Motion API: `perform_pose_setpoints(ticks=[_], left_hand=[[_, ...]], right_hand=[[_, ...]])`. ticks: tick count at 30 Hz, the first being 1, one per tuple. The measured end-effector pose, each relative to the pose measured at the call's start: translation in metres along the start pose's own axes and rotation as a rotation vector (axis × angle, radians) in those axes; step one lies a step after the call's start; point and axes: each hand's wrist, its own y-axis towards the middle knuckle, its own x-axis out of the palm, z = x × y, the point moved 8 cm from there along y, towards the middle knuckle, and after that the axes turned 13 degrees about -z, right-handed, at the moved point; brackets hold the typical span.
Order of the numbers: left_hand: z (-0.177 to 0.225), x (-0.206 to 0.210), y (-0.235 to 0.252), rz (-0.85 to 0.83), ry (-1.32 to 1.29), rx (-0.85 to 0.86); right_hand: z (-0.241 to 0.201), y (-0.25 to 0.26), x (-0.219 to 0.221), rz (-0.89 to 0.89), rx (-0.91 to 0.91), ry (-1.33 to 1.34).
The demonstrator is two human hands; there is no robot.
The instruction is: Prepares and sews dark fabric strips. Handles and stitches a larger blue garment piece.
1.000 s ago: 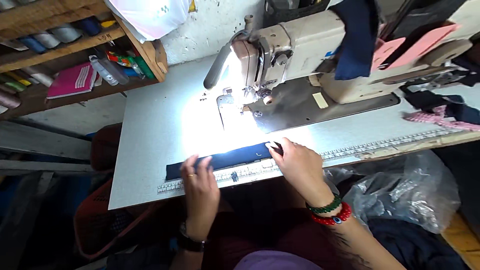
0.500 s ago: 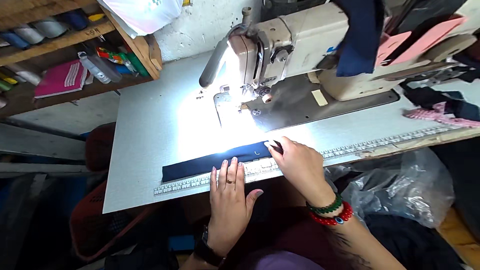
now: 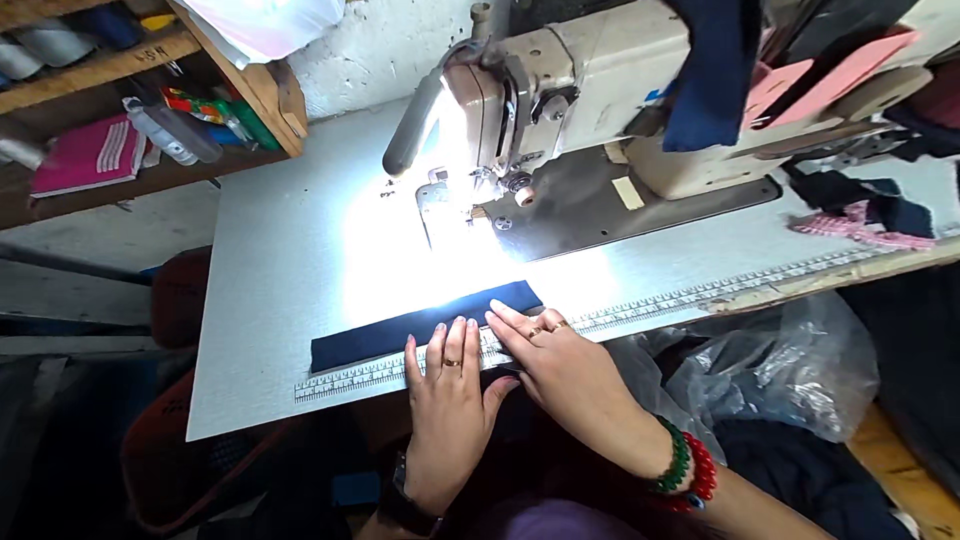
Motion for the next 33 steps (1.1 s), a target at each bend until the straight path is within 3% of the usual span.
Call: perform_pose_setpoints(ticks=[12,23,33], left_hand=[[-0.004,-0.002,-0.001,-0.033,-0.057,-0.005],[-0.1,-0.026,-0.051,-0.034,0.076,-0.276],[-0.107,-0.026,-0.055,-0.018,0.05,-0.296]], right_hand=[[0.014,-0.013,-0.003,-0.062,0.118,0.014],[0.028,-0.019,-0.003,-0.072,0.108,-0.004],[0.034,-0.016,-0.002,-0.03,0.072,0.066]])
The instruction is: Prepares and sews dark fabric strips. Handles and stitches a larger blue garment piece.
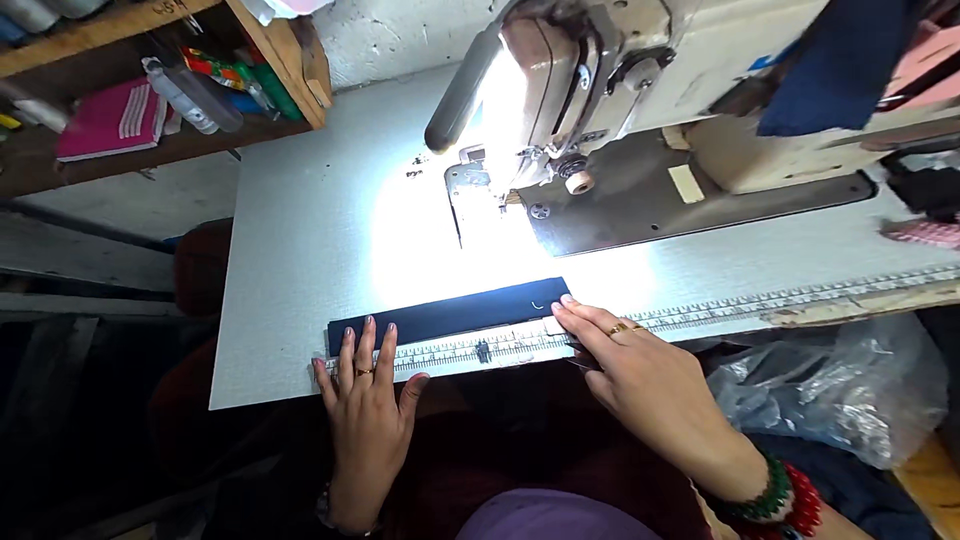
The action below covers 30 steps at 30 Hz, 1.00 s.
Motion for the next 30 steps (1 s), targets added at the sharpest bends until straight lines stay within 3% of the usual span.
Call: perform_pose_setpoints(ticks=[15,20,24,27,30], left_hand=[[-0.001,0.005,-0.005,0.017,-0.038,-0.034],[-0.039,-0.025,0.006,0.248,-0.209,-0.151],[-0.084,-0.03,0.026,0.08,-0.303,-0.33],[-0.09,-0.029,0.037,-0.026,-0.417,-0.32],[-0.09,-0.026,0.038,0.009,-0.532,-0.264]], right_hand=[[0.005,-0.002,0.003,0.027,0.017,0.119],[0.006,-0.003,0.003,0.01,0.023,0.116],[0.006,-0.002,0.003,0.012,0.023,0.127],[0.006,-0.001,0.002,0.001,0.02,0.15],[0.005,-0.001,0.002,-0.017,0.015,0.166]])
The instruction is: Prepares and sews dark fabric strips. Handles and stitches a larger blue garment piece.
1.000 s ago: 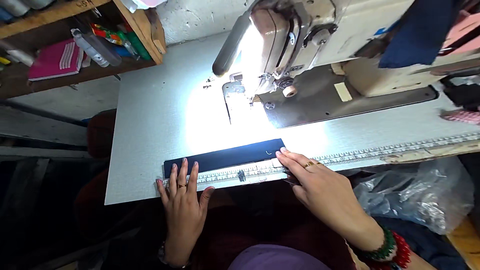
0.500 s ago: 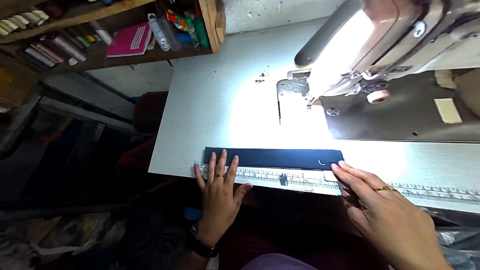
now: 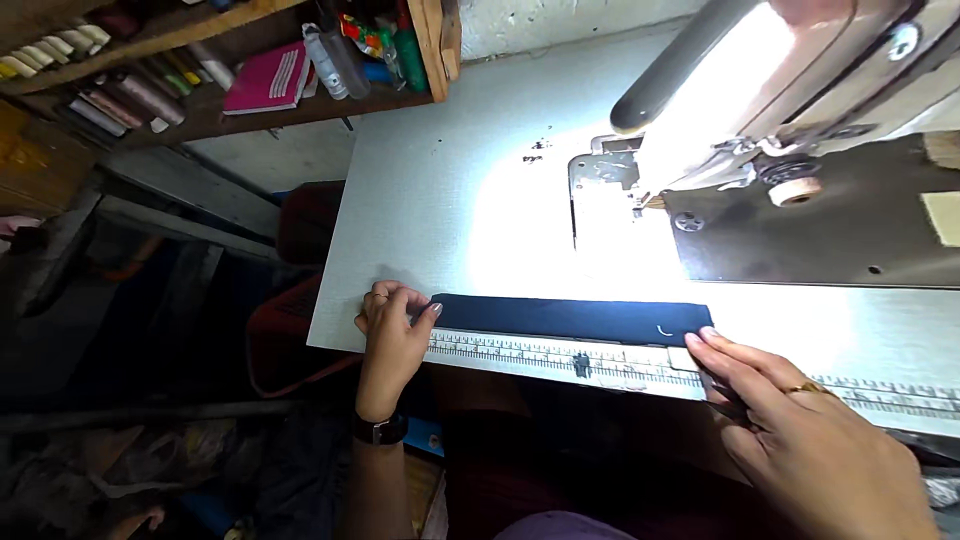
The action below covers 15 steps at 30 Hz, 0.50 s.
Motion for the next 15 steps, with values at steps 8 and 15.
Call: perform_pose_setpoints(ticks=[8,15], left_hand=[[-0.0046,-0.0075,-0.008,0.096,-0.535,0.059],[-0.0066,-0.0087,-0.0089,0.13,-0.579,0.119]], right_hand=[[0.0004,0.0013,0.0015,-0.066,-0.015,0.045],[0.0,0.0016,0.0014,-0.079,-0.02,0.083]])
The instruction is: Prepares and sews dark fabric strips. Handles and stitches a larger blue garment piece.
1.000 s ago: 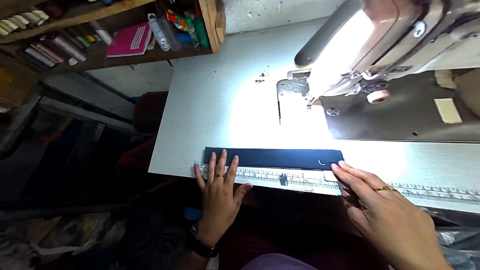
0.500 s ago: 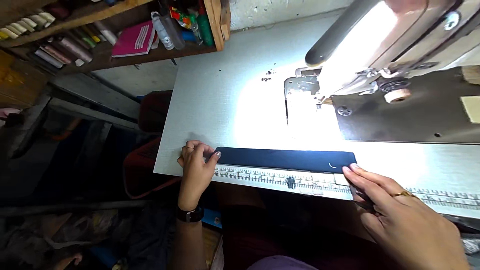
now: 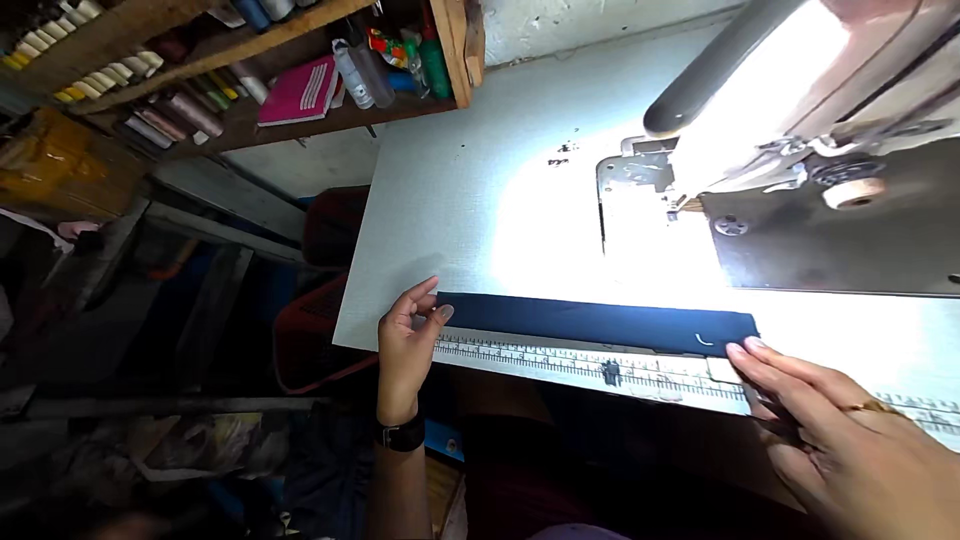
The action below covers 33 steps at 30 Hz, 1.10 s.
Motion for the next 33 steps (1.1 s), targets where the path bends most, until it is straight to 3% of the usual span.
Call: perform_pose_setpoints(ticks=[13,17,22,27,30,33], left_hand=[[-0.001,-0.001,-0.003,0.056,-0.097,0.008],[0.006,0.001,0.001,0.03,0.118,0.028],[0.014,0.025,0.011,-0.036,0.628,0.107],[0.029,0.045,0.012,-0.05,0.923,0.122],[0.05,0.071,0.013,-0.073,0.934,0.221],[0.079,0.141,-0.004,-0.292,0.78,0.492]], right_hand=[[0.001,-0.002,-0.001,0.003,0.001,-0.003],[-0.002,-0.004,-0.004,0.098,0.016,-0.089],[0.001,-0.005,-0.006,0.127,0.021,-0.134],[0.002,-0.004,-0.004,0.105,0.035,-0.156],[0.002,-0.004,-0.003,0.09,0.031,-0.151],[0.002,-0.004,-0.003,0.091,0.024,-0.15]])
